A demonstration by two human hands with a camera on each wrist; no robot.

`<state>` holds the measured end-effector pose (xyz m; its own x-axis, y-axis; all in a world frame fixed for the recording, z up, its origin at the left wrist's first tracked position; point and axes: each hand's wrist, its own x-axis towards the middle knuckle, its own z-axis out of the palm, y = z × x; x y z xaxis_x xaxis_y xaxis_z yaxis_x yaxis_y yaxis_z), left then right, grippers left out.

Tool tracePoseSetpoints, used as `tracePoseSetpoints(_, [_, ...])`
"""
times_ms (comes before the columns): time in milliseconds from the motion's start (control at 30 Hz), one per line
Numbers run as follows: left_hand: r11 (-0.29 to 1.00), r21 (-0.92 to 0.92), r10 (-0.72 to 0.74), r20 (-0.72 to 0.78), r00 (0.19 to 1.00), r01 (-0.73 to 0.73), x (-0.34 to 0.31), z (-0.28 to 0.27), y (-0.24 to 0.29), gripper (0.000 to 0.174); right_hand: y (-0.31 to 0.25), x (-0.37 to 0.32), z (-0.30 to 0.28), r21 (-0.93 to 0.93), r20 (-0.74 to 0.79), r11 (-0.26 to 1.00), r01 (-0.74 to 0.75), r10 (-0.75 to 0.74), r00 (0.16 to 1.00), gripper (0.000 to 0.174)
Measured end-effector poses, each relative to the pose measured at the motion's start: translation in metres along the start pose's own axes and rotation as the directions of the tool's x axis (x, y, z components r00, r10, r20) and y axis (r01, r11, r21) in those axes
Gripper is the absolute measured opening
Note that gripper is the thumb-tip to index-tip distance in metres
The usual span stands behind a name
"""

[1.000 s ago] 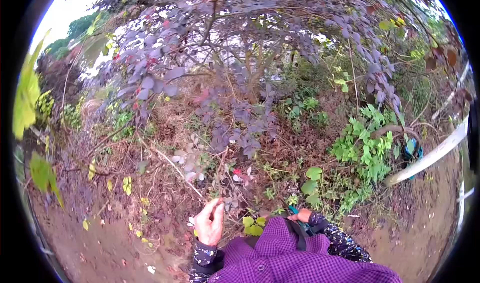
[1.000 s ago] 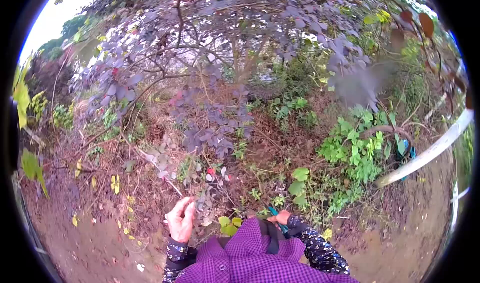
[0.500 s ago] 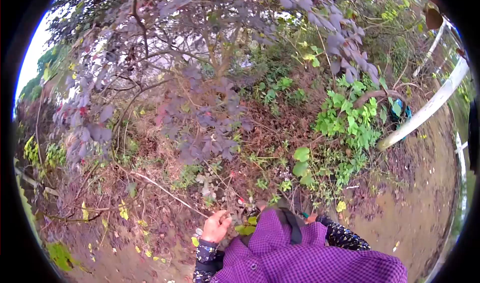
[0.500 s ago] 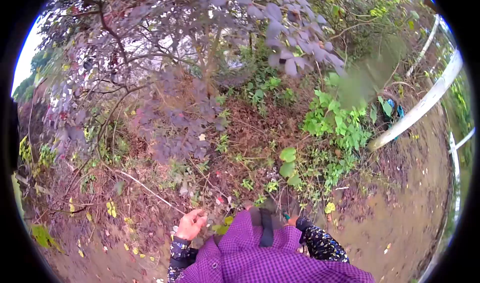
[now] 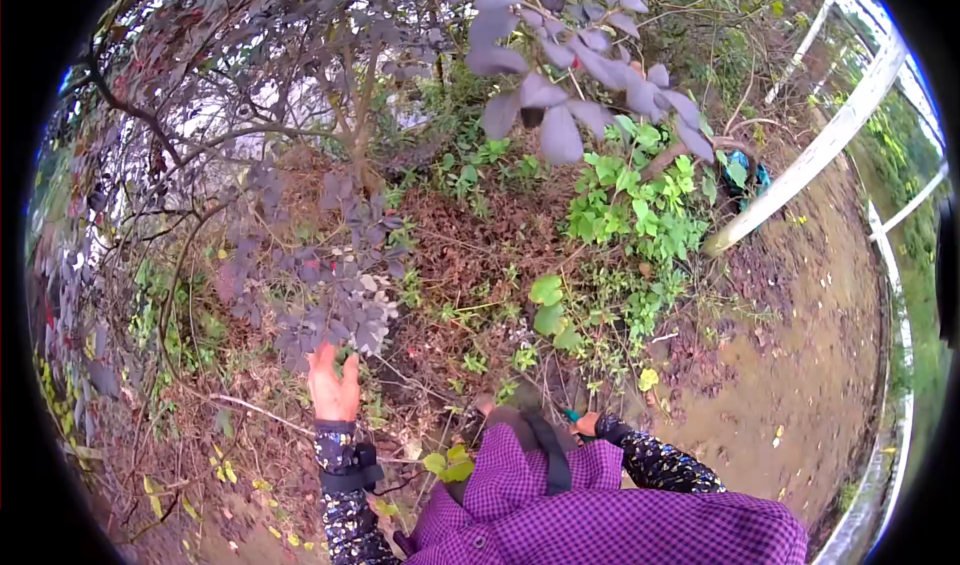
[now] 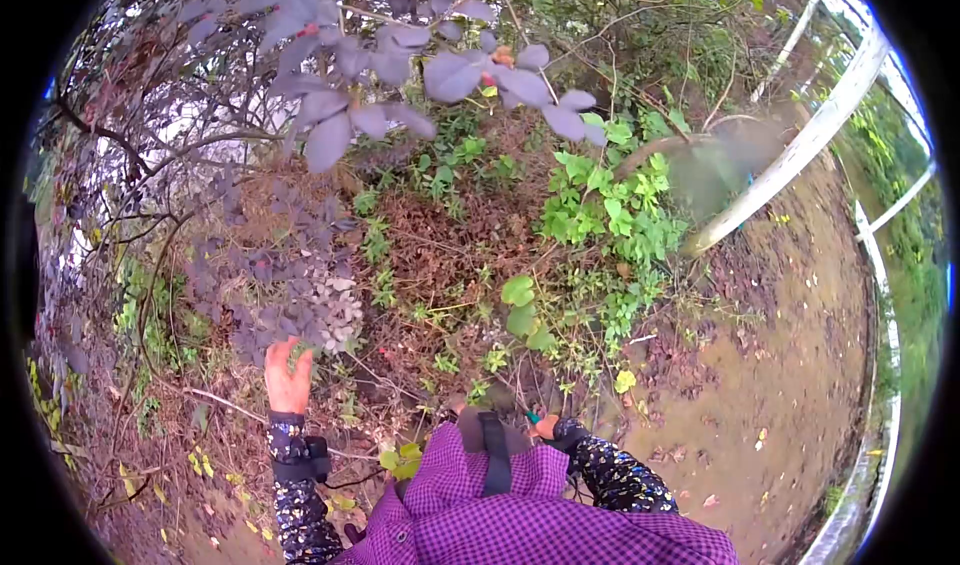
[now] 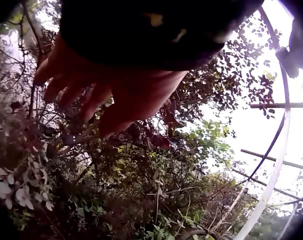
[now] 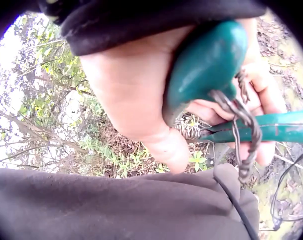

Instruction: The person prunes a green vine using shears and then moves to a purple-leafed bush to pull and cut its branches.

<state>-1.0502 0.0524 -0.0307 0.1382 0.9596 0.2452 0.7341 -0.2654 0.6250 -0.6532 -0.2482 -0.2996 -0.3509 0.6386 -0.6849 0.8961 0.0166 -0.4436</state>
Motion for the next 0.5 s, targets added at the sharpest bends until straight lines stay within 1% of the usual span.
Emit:
tracePoseSetpoints(33, [0.985,-0.166,-0.027,0.093,0.995,0.042,-0.004,-0.008,0.015,0.031,-0.003,0.0,-0.003,-0.003,-0.006,1.0,0.004,-0.004,1.0,0.035])
tracePoseSetpoints(67, [0.979,-0.199,-0.018,0.132,0.991,0.044,-0.014,-0.008,0.019,0.028,0.004,0.002,0.01,0.022,-0.009,1.0,0.014,-0.014,1.0,0.034])
tracePoseSetpoints(100, [0.972,-0.231,-0.011,0.167,0.986,0.05,-0.027,-0.007,0.022,0.024,0.002,0.003,0.006,0.044,-0.011,0.999,0.026,-0.025,1.0,0.034])
tracePoseSetpoints(133, [0.972,-0.228,-0.017,0.156,0.988,0.052,-0.041,-0.007,0.027,0.024,-0.001,-0.001,0.004,0.058,0.077,0.996,-0.071,0.067,0.995,0.029])
tracePoseSetpoints(167, [0.96,-0.26,-0.043,0.222,0.974,0.101,-0.056,-0.007,0.034,0.023,0.007,0.002,0.014,0.009,0.046,1.0,-0.002,0.001,0.999,0.029])
tracePoseSetpoints(233, [0.927,-0.315,-0.088,0.348,0.933,0.205,-0.087,-0.009,0.039,0.022,0.02,0.006,0.022,0.002,0.099,0.998,0.064,-0.064,0.993,0.028])
tracePoseSetpoints(267, [0.917,-0.331,-0.078,0.399,0.913,0.223,-0.108,-0.003,0.027,0.023,0.02,0.01,0.015,-0.013,0.105,0.997,0.081,-0.079,0.991,0.028])
tracePoseSetpoints(300, [0.907,-0.344,-0.068,0.449,0.891,0.242,-0.128,0.002,0.014,0.024,0.016,0.012,0.008,-0.021,0.122,0.998,0.067,-0.064,0.99,0.028])
tracePoseSetpoints(367, [0.878,-0.267,-0.198,0.551,0.811,0.396,-0.154,-0.014,0.026,0.025,0.007,0.011,-0.004,-0.037,0.154,0.999,0.037,-0.031,0.988,0.027])
tracePoseSetpoints(400, [0.891,-0.246,-0.214,0.513,0.831,0.381,-0.17,-0.018,0.027,0.026,0.003,0.01,-0.008,-0.045,0.171,0.999,0.019,-0.011,0.985,0.027])
tracePoseSetpoints(433, [0.898,-0.227,-0.216,0.522,0.825,0.378,-0.185,-0.021,0.022,0.027,-0.001,0.009,-0.014,-0.055,0.185,0.998,0.0,0.011,0.983,0.027])
tracePoseSetpoints(500, [0.898,-0.15,-0.276,0.543,0.793,0.414,-0.205,-0.037,0.029,0.028,0.003,0.017,-0.017,-0.076,0.181,0.996,-0.036,0.05,0.982,0.027])
